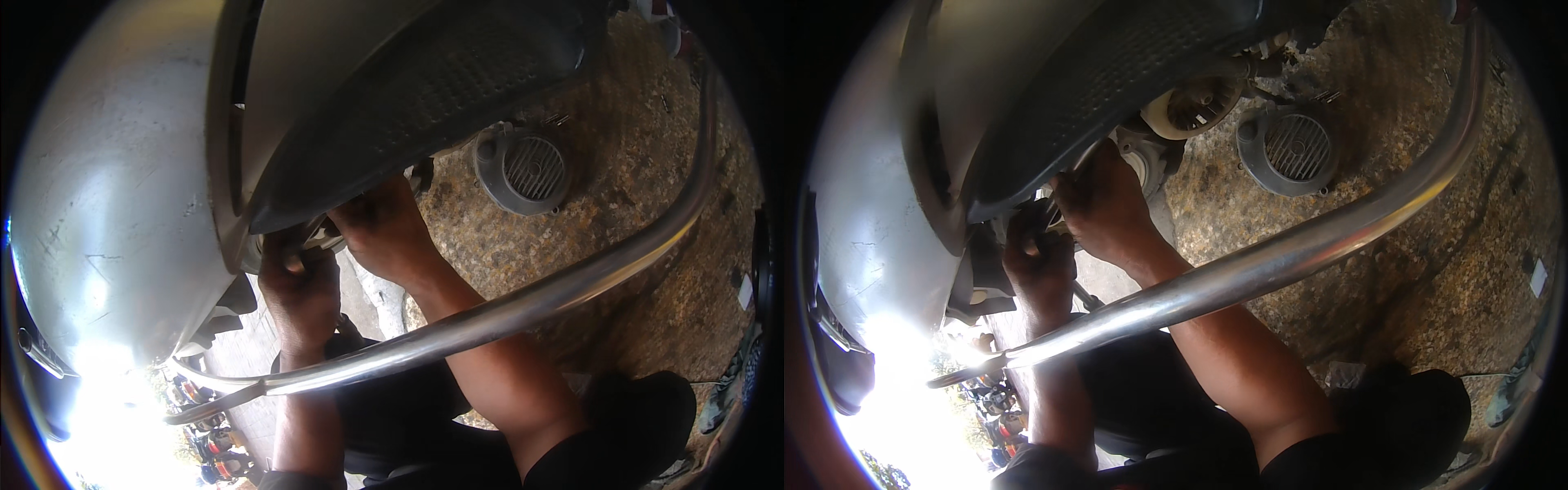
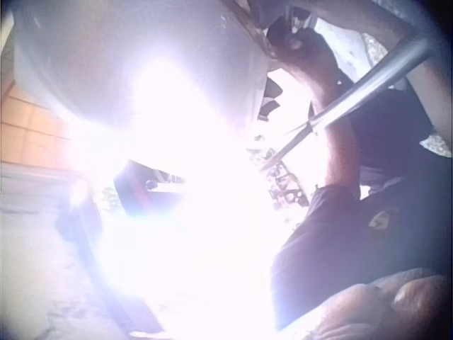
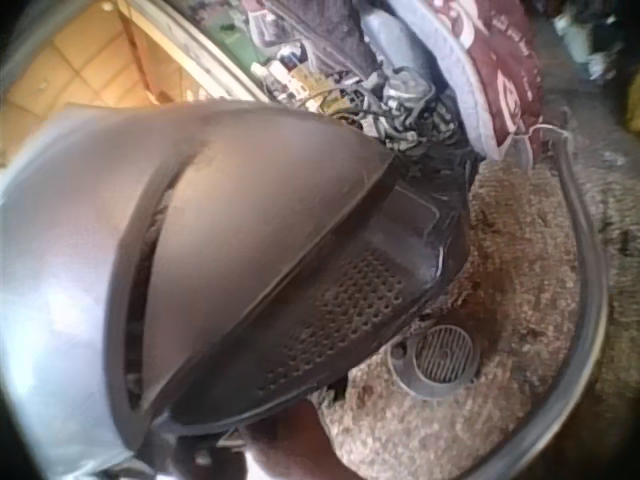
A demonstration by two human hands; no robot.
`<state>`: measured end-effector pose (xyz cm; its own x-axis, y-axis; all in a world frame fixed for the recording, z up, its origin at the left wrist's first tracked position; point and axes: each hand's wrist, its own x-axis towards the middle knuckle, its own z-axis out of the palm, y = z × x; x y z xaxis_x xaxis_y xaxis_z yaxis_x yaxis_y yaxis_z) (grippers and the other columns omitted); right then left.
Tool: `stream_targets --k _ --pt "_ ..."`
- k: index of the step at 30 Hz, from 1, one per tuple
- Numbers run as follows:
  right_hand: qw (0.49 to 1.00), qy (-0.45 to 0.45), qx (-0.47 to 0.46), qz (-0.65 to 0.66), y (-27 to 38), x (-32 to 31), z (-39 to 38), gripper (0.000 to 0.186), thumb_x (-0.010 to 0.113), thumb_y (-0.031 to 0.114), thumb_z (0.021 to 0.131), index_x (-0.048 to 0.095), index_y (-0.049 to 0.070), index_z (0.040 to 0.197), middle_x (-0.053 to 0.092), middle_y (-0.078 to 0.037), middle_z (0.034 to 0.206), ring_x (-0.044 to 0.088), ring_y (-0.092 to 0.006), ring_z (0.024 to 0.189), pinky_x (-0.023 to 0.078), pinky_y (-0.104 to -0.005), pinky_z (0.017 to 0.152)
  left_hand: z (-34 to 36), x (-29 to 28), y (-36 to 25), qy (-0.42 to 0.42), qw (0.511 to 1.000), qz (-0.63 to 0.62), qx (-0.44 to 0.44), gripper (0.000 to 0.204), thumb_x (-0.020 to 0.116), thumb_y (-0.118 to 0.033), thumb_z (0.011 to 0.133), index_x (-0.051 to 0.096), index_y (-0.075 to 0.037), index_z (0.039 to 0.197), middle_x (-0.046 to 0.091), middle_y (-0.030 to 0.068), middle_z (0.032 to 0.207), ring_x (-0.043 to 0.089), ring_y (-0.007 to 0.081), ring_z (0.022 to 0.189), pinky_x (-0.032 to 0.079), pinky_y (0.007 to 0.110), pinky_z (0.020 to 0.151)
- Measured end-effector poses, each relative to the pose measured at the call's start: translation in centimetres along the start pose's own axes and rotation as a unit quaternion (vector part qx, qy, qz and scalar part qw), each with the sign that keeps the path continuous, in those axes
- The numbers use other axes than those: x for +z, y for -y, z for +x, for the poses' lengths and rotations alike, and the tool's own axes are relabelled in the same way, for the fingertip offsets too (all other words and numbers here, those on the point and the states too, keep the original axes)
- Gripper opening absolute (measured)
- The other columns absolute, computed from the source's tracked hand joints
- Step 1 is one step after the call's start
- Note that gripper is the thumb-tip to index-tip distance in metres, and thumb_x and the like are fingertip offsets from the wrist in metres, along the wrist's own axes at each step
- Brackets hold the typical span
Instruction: The person repairs a scooter by using a cordless impact wrench to remove and install bolts on the front fairing and undercarriage. They retrieve a wrench from a tool rack, use a hammer to tap a metal bar, and manipulate various fasteners and panels while working in a cluttered repair shop.
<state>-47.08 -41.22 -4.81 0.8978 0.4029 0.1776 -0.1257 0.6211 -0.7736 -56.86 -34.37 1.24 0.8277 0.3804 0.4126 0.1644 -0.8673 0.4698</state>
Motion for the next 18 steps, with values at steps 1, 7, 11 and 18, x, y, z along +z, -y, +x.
stream_targets --k 1,7,11,18 --pt "1.000 0.001 0.008 -0.021 0.0 0.0 0.0 0.038 0.059 0.016 0.087 0.046 -0.008 0.114 0.064 -0.026 0.096 0.064 -0.0398 0.090 0.050 -0.0438 0.080 -0.1 0.0 0.0 0.010 0.999 -0.007 -0.034 0.033 0.058 0.005 0.078 0.060 0.001 0.111 0.065 0.0089 0.101 0.059 0.0159 0.094 0.047 0.028 0.084" --pt "0.997 -0.001 -0.036 -0.072 0.7 -0.4 -0.3 0.033 0.058 0.012 0.086 0.048 -0.009 0.109 0.064 -0.026 0.096 0.064 -0.0401 0.091 0.050 -0.0440 0.081 -0.5 0.2 -0.2 0.010 0.999 0.046 0.000 0.036 0.054 0.005 0.078 0.060 0.000 0.113 0.067 0.0185 0.104 0.067 0.0305 0.096 0.051 0.035 0.083" --pt "0.999 0.013 -0.030 -0.031 1.1 -0.7 -0.5 0.031 0.059 0.009 0.083 0.053 -0.007 0.109 0.066 -0.023 0.097 0.066 -0.0357 0.095 0.051 -0.0407 0.083 -0.5 0.7 -0.3 -0.026 0.997 0.066 0.028 0.036 0.056 0.004 0.077 0.061 0.001 0.112 0.067 0.0186 0.103 0.066 0.0347 0.096 0.052 0.038 0.083" --pt "0.998 0.030 -0.039 -0.048 0.3 -0.7 -0.7 0.016 0.068 0.012 0.086 0.061 -0.001 0.092 0.067 -0.010 0.082 0.067 -0.0155 0.081 0.053 -0.0288 0.070 -1.3 0.8 1.2 -0.046 0.982 0.169 0.076 0.044 0.056 0.003 0.079 0.059 0.000 0.122 0.067 0.0192 0.106 0.067 0.0284 0.094 0.053 0.034 0.080"
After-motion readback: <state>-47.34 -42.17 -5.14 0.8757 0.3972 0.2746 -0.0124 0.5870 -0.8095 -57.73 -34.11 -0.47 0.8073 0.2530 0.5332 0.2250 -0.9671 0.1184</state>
